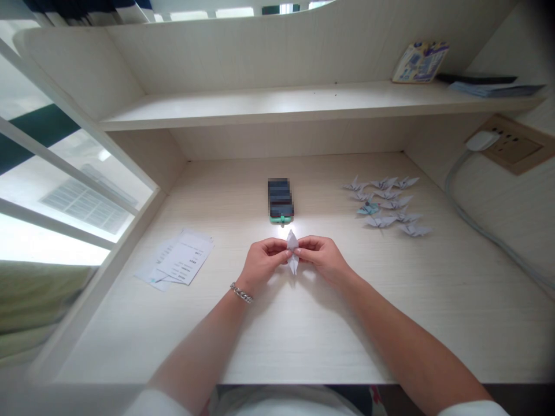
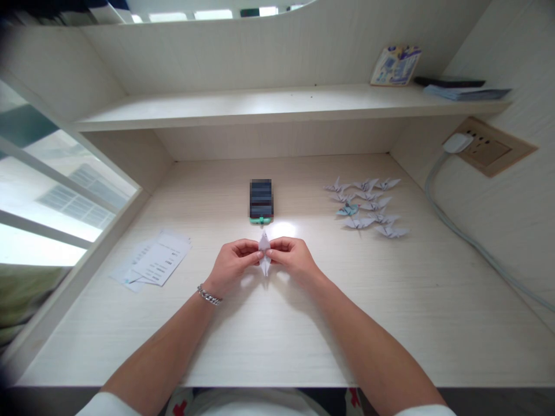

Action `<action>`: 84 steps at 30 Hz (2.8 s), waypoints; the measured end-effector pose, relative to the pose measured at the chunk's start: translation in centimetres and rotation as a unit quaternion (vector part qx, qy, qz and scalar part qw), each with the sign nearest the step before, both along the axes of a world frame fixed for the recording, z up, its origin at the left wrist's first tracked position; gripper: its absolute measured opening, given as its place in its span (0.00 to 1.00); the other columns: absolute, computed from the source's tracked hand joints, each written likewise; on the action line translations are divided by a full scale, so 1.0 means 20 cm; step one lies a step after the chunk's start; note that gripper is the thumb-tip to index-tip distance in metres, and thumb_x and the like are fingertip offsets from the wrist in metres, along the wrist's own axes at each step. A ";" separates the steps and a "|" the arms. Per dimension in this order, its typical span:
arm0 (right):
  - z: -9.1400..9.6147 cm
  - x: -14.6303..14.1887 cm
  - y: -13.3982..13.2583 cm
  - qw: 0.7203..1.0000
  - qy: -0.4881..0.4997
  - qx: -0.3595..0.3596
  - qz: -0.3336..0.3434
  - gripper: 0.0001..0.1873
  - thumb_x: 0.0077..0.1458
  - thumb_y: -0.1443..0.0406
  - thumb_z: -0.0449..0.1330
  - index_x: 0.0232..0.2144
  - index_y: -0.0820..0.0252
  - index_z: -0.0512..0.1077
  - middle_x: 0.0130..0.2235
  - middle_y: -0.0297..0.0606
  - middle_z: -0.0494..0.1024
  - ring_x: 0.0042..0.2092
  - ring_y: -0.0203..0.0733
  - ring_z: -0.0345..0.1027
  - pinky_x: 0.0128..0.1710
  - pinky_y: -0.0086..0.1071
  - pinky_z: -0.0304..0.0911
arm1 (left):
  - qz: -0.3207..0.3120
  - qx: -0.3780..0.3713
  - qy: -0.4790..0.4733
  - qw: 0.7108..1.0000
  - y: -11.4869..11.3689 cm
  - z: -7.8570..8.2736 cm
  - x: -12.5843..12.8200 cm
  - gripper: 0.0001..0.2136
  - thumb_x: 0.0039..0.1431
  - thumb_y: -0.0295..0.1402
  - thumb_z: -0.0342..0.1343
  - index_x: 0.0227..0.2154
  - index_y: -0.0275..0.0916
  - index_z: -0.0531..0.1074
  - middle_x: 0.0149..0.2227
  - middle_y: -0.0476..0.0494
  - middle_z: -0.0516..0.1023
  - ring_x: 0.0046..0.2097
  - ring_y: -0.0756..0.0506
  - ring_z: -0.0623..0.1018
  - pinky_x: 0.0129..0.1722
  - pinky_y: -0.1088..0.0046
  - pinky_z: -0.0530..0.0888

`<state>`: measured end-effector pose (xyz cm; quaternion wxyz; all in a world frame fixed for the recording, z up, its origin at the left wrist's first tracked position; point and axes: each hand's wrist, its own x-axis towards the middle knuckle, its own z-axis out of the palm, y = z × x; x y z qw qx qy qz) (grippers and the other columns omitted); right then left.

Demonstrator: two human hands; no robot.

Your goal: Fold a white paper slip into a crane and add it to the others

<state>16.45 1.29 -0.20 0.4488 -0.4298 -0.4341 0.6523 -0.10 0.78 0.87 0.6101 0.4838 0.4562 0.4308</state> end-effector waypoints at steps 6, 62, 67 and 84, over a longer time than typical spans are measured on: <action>0.03 0.01 -0.01 1.000 0.008 -0.014 0.016 0.11 0.37 0.63 0.67 0.28 0.60 0.78 0.29 0.40 0.78 0.32 0.42 0.72 0.36 0.38 0.67 | 0.016 -0.004 -0.010 1.000 0.00 0.00 0.00 0.08 0.42 0.32 0.63 0.28 0.34 0.76 0.28 0.43 0.77 0.30 0.48 0.76 0.31 0.72 0.73; 0.02 0.00 0.00 0.996 -0.074 0.052 -0.017 0.08 0.39 0.65 0.65 0.25 0.61 0.72 0.25 0.36 0.75 0.28 0.40 0.70 0.30 0.35 0.67 | 0.011 0.037 0.059 0.998 0.01 -0.03 -0.01 0.09 0.45 0.33 0.61 0.30 0.34 0.75 0.32 0.40 0.78 0.32 0.47 0.76 0.33 0.71 0.74; 0.02 -0.01 -0.01 0.996 -0.063 0.062 -0.030 0.10 0.37 0.65 0.67 0.24 0.61 0.70 0.24 0.34 0.73 0.28 0.38 0.68 0.29 0.34 0.66 | 0.028 0.048 0.038 0.998 0.01 -0.02 -0.01 0.09 0.43 0.30 0.62 0.29 0.35 0.72 0.30 0.43 0.76 0.32 0.48 0.76 0.33 0.72 0.73; -0.02 -0.02 0.00 0.995 -0.053 0.076 -0.048 0.16 0.36 0.61 0.68 0.23 0.59 0.64 0.24 0.32 0.70 0.27 0.36 0.66 0.28 0.31 0.62 | 0.007 0.042 0.017 0.999 0.01 -0.03 -0.01 0.11 0.46 0.32 0.61 0.33 0.34 0.69 0.30 0.43 0.75 0.32 0.48 0.75 0.33 0.73 0.73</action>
